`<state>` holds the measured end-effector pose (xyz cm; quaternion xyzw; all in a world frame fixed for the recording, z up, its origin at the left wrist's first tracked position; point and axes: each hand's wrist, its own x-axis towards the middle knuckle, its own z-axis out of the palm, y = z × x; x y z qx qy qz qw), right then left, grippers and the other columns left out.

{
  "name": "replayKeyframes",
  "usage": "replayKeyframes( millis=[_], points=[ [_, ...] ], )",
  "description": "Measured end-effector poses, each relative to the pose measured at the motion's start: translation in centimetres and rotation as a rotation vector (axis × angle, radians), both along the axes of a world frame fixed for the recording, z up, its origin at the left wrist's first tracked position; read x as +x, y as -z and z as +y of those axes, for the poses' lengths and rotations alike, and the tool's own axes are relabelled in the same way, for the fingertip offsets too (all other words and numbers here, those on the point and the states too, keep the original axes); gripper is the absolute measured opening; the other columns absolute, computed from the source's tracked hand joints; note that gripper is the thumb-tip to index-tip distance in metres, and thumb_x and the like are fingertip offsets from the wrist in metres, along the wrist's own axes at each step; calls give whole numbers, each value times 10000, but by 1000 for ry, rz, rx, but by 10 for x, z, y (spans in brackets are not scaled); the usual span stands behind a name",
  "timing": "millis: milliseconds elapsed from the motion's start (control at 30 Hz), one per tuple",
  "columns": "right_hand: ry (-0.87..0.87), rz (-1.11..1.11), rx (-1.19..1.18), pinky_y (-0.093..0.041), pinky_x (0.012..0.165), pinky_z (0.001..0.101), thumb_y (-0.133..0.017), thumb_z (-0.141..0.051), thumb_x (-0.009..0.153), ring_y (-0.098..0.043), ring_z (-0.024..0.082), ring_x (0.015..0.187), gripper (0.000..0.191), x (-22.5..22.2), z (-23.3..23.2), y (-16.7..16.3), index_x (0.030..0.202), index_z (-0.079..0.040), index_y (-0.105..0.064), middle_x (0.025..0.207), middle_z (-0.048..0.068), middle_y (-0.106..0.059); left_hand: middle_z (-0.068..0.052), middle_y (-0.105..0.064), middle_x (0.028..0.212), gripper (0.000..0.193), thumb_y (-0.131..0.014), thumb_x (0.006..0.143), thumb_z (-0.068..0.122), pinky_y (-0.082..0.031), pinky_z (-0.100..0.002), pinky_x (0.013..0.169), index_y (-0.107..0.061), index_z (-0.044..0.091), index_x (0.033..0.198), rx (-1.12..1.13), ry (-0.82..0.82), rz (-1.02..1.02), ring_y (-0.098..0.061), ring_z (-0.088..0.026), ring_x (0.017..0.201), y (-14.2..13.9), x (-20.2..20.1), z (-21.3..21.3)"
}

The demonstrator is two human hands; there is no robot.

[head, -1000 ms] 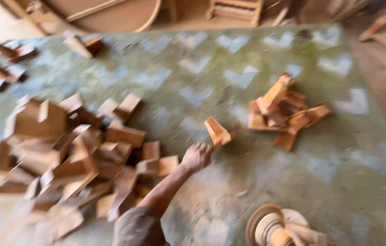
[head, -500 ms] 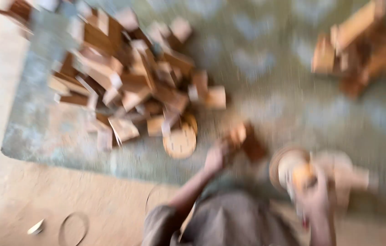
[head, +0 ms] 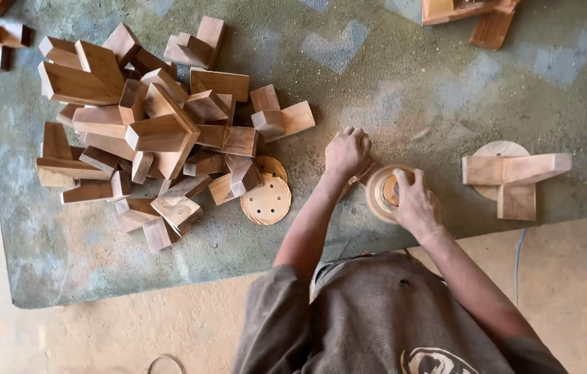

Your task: The person uses an orbital sander to smooth small wooden blocks on a workbench. They pick up each block, sand its surfaces, and place it back among the others. The process is repeated for multiple blocks throughout the clip.

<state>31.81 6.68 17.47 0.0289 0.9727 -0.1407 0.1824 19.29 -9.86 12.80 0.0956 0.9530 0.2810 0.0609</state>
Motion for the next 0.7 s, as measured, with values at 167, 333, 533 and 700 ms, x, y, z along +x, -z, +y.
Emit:
replayKeyframes(
  millis=[167, 333, 533, 700],
  points=[
    [-41, -80, 26, -661, 816, 480, -857, -249, 804, -686, 466, 1003, 878, 16, -21, 23, 1529, -154, -372, 1324, 306, -404, -163, -670, 1050, 331, -417, 1037, 325, -560, -484, 854, -632, 74, 1049, 46, -29, 38, -663, -344, 967, 19, 8, 3],
    [-20, -33, 131, -643, 774, 513, -853, -201, 834, -683, 447, 953, 774, 3, -34, 31, 1443, -60, -396, 1305, 317, -416, -181, -674, 1023, 283, -480, 1004, 312, -538, -505, 884, -628, 71, 1010, 126, -46, 147, -650, -386, 990, 34, 12, 7],
    [174, -23, 62, -596, 768, 525, -826, -202, 885, -664, 473, 901, 795, -46, 0, 15, 1488, -79, -323, 1289, 361, -381, -154, -705, 1010, 253, -507, 978, 324, -533, -505, 912, -622, 99, 990, 199, -32, 169, -645, -385, 976, 44, 12, 8],
    [197, -3, 125, -610, 795, 509, -742, -20, 834, -680, 459, 884, 768, -46, -19, 22, 1502, -44, -363, 1264, 342, -405, -151, -700, 1008, 267, -488, 989, 335, -535, -507, 868, -610, 98, 1007, 163, -13, 53, -638, -368, 972, 42, 9, 10]
  ],
)
